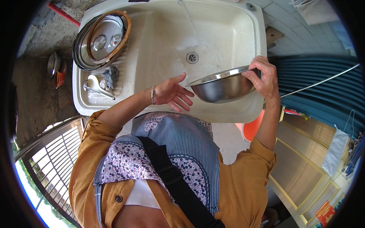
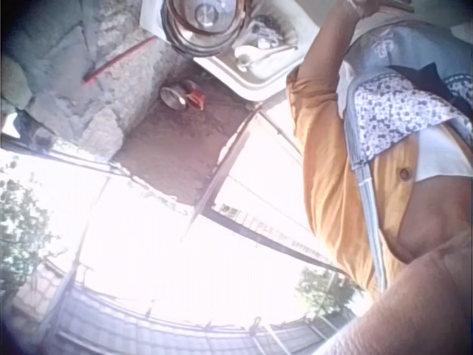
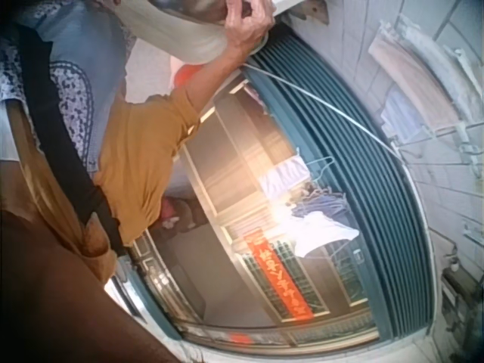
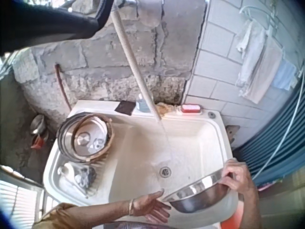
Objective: The person scrubs a pressure cooker lid and a rubber gasket with a steel wool pad in a sink. They then rinse a metal bowl under running water and place it in the sink.
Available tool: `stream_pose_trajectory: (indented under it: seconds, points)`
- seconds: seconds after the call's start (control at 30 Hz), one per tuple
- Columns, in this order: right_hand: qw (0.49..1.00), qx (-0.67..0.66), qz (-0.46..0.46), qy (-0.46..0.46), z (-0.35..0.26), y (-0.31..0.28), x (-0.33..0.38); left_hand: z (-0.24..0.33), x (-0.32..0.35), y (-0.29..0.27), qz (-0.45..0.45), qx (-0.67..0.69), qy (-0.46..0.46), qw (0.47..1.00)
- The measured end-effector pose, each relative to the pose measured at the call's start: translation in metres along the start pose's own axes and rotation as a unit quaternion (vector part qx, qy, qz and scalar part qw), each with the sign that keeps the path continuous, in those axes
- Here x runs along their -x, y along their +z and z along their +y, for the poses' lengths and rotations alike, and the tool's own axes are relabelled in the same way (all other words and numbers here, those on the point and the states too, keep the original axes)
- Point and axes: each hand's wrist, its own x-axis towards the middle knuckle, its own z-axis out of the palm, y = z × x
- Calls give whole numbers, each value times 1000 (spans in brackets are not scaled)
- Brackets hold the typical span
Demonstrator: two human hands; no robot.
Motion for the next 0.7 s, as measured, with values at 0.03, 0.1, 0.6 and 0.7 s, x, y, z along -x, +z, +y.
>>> stream_pose_trajectory:
  seconds: [0.03,0.1,0.6,0.7]
  points:
    - [1000,4,0,2,0,-1,2,4,2,-6,23,-31,-8,999]
    - [1000,15,1,7,1,-1,5,12,2,-14,115,-90,34,989]
    - [999,34,-9,33,4,9,13,90,-18,-42,450,-111,578,672]
    - [999,37,-8,33,3,7,13,160,-1,-43,446,-137,662,586]
